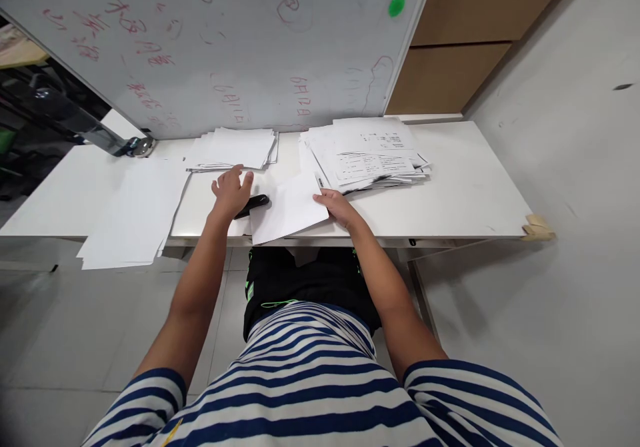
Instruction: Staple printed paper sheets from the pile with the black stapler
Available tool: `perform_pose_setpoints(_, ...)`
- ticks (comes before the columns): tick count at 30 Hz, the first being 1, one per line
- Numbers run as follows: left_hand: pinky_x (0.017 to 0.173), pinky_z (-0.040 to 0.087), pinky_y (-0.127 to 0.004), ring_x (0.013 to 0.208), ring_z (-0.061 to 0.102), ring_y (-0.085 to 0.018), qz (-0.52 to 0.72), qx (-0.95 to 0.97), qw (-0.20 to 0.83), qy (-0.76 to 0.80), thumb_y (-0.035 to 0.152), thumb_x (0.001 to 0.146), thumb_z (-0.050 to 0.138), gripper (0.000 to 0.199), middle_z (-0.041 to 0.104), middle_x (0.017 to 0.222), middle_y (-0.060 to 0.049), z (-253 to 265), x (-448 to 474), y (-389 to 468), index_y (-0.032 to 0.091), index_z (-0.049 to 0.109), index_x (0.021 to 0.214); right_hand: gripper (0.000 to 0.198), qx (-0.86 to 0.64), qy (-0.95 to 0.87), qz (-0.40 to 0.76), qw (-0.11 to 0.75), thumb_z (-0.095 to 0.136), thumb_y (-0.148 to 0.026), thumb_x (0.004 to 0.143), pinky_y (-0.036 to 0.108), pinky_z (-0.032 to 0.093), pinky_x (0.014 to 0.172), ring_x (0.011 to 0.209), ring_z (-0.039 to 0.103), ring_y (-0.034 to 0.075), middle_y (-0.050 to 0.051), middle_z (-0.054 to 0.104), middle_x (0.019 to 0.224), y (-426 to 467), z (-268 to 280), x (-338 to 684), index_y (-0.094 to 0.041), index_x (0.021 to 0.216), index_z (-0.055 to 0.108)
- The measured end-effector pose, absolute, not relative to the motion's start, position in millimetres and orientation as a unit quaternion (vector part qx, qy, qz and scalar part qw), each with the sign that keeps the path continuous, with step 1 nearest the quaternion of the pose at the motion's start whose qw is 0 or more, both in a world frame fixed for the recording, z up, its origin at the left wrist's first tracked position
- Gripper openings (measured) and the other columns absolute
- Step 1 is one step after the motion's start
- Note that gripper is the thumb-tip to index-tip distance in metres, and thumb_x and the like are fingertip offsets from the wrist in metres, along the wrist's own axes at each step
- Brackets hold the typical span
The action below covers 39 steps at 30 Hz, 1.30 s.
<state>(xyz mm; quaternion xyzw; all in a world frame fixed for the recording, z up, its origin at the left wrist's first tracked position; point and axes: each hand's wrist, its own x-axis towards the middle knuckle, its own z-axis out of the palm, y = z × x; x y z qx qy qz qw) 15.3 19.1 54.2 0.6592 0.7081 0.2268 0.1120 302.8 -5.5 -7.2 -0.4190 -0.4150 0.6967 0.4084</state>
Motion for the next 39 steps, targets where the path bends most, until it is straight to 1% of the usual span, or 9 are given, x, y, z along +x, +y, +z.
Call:
perform_pose_setpoints(4, 0.12, 0.007, -0.07, 0.153, 0.023, -0.041, 0.205, 0.661, 0.153, 0.706, 0.061, 0.094, 0.042, 0.068, 0.045, 0.154, -0.02, 29.7, 16.1, 43.4, 0.022, 0.04, 0.15, 0.035, -0.442, -0.402, 0.682, 0.422, 0.084, -0.043, 0.069, 0.03, 0.053, 0.071, 0.078, 0.069, 0.019, 0.005, 0.077, 0.086, -5.9, -7.3, 303.4, -0.018, 0.091, 0.074)
perform_pose_setpoints(8, 0.12, 0.006, -0.07, 0.156, 0.016, -0.041, 0.19, 0.664, 0.157, 0.706, 0.064, 0.093, 0.041, 0.073, 0.038, 0.16, -0.019, 18.8, 14.3, 47.9, 0.022, 0.037, 0.153, 0.034, -0.459, -0.395, 0.674, 0.424, 0.082, -0.042, 0.067, 0.029, 0.052, 0.068, 0.074, 0.068, 0.018, 0.005, 0.076, 0.083, -7.7, -3.0, 302.8, -0.017, 0.089, 0.073)
perform_pose_setpoints(14, 0.12, 0.01, -0.07, 0.155, 0.017, -0.043, 0.173, 0.653, 0.156, 0.72, 0.065, 0.093, 0.043, 0.071, 0.041, 0.158, -0.021, 20.2, 14.4, 45.9, 0.02, 0.044, 0.147, 0.026, -0.474, -0.409, 0.651, 0.429, 0.077, -0.037, 0.07, 0.027, 0.048, 0.063, 0.067, 0.063, 0.016, 0.002, 0.073, 0.076, -11.9, -0.5, 300.4, -0.017, 0.085, 0.071)
perform_pose_setpoints(19, 0.121, 0.007, -0.069, 0.155, 0.014, -0.042, 0.179, 0.647, 0.148, 0.727, 0.065, 0.092, 0.043, 0.073, 0.038, 0.159, -0.019, 20.3, 16.8, 42.8, 0.019, 0.041, 0.149, 0.045, -0.453, -0.459, 0.63, 0.434, 0.073, -0.034, 0.071, 0.029, 0.051, 0.064, 0.068, 0.066, 0.017, 0.002, 0.076, 0.084, -17.0, -4.6, 299.2, -0.018, 0.113, 0.068)
perform_pose_setpoints(23, 0.122, 0.003, -0.067, 0.155, 0.014, -0.041, 0.208, 0.645, 0.121, 0.726, 0.065, 0.092, 0.045, 0.072, 0.039, 0.158, -0.017, 17.7, 18.1, 40.7, 0.021, 0.041, 0.149, 0.055, -0.431, -0.496, 0.631, 0.413, 0.073, -0.036, 0.073, 0.032, 0.054, 0.07, 0.077, 0.069, 0.021, 0.005, 0.077, 0.096, -21.6, -4.1, 300.1, -0.02, 0.126, 0.064)
perform_pose_setpoints(27, 0.123, -0.002, -0.065, 0.155, 0.009, -0.044, 0.193, 0.66, 0.121, 0.716, 0.068, 0.084, 0.058, 0.082, 0.04, 0.155, -0.017, 7.5, 18.7, 45.0, 0.02, 0.042, 0.148, 0.051, -0.43, -0.509, 0.623, 0.41, 0.073, -0.034, 0.073, 0.036, 0.056, 0.079, 0.091, 0.07, 0.024, 0.006, 0.076, 0.103, -21.6, -3.4, 301.6, -0.019, 0.122, 0.066)
perform_pose_setpoints(31, 0.122, -0.005, -0.064, 0.155, 0.002, -0.044, 0.214, 0.68, 0.126, 0.689, 0.065, 0.083, 0.061, 0.083, 0.038, 0.154, -0.015, -6.3, 18.0, 51.4, 0.02, 0.04, 0.15, 0.048, -0.448, -0.506, 0.613, 0.41, 0.073, -0.033, 0.073, 0.039, 0.056, 0.083, 0.103, 0.068, 0.027, 0.007, 0.075, 0.106, -19.5, -3.4, 301.4, -0.02, 0.119, 0.068)
perform_pose_setpoints(35, 0.123, 0.006, -0.063, 0.154, 0.008, -0.045, 0.2, 0.675, 0.144, 0.696, 0.064, 0.084, 0.061, 0.08, 0.041, 0.152, -0.017, -3.2, 15.7, 51.8, 0.018, 0.043, 0.148, 0.047, -0.438, -0.501, 0.62, 0.416, 0.075, -0.037, 0.074, 0.04, 0.056, 0.087, 0.104, 0.068, 0.027, 0.007, 0.075, 0.107, -19.5, -3.0, 299.8, -0.019, 0.117, 0.069)
perform_pose_setpoints(39, 0.118, 0.028, -0.06, 0.145, 0.031, -0.042, 0.214, 0.65, 0.189, 0.704, 0.066, 0.088, 0.054, 0.071, 0.053, 0.143, -0.018, 12.1, 11.4, 48.2, 0.02, 0.05, 0.142, 0.051, -0.423, -0.491, 0.632, 0.425, 0.079, -0.045, 0.073, 0.039, 0.056, 0.088, 0.097, 0.07, 0.025, 0.008, 0.076, 0.105, -18.5, -5.3, 298.7, -0.018, 0.115, 0.068)
